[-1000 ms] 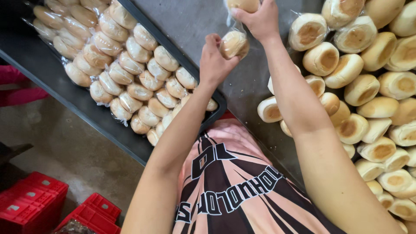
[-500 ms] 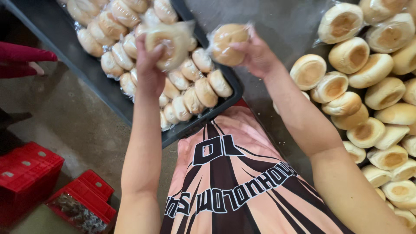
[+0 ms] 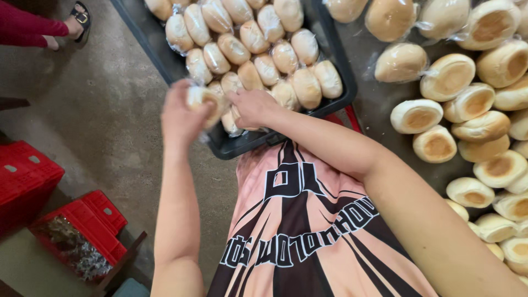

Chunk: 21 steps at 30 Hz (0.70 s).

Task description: The person picks up individual plastic-wrapped bread rolls from a table and places them into a black plastic crate.

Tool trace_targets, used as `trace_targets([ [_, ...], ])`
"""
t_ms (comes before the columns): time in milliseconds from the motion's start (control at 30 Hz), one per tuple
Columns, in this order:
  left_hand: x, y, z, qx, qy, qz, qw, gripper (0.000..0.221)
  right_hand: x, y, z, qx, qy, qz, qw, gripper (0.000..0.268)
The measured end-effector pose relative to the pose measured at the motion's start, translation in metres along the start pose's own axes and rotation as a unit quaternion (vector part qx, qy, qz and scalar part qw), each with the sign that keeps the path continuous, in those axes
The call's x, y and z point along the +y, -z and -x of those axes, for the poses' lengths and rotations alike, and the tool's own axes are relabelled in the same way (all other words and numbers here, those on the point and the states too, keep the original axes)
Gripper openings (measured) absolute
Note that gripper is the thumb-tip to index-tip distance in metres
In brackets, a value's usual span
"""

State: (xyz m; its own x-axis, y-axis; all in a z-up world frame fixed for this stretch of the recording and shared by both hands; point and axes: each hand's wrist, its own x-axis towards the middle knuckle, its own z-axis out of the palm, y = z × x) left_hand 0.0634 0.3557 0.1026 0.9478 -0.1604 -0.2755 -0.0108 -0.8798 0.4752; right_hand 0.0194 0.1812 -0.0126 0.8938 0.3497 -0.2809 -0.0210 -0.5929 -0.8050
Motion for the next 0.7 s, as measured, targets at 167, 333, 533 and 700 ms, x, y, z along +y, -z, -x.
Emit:
trace_targets([
  [167,-0.020,-0.060,0.010,-0.229,0.030,-0.270,0.935,0.046,-0.003,0.003,0.010,-0.107,-0.045,0.108,0.987,0.036],
  [333,-0.052,-0.084,0.014,-0.070,-0.101,-0.238,0.963,0.050,0.013,-0.010,0.031,0.007,0.020,0.179,0.984,0.055],
  [533,-0.041,-0.078,-0.002,-0.129,-0.035,-0.228,0.964,0.049,0.009,-0.032,0.032,0.113,0.082,0.211,0.968,0.062],
  [700,-0.010,-0.063,-0.025,-0.089,-0.041,-0.109,0.989,0.042,0.018,0.016,0.053,0.121,0.065,0.025,0.990,0.049],
])
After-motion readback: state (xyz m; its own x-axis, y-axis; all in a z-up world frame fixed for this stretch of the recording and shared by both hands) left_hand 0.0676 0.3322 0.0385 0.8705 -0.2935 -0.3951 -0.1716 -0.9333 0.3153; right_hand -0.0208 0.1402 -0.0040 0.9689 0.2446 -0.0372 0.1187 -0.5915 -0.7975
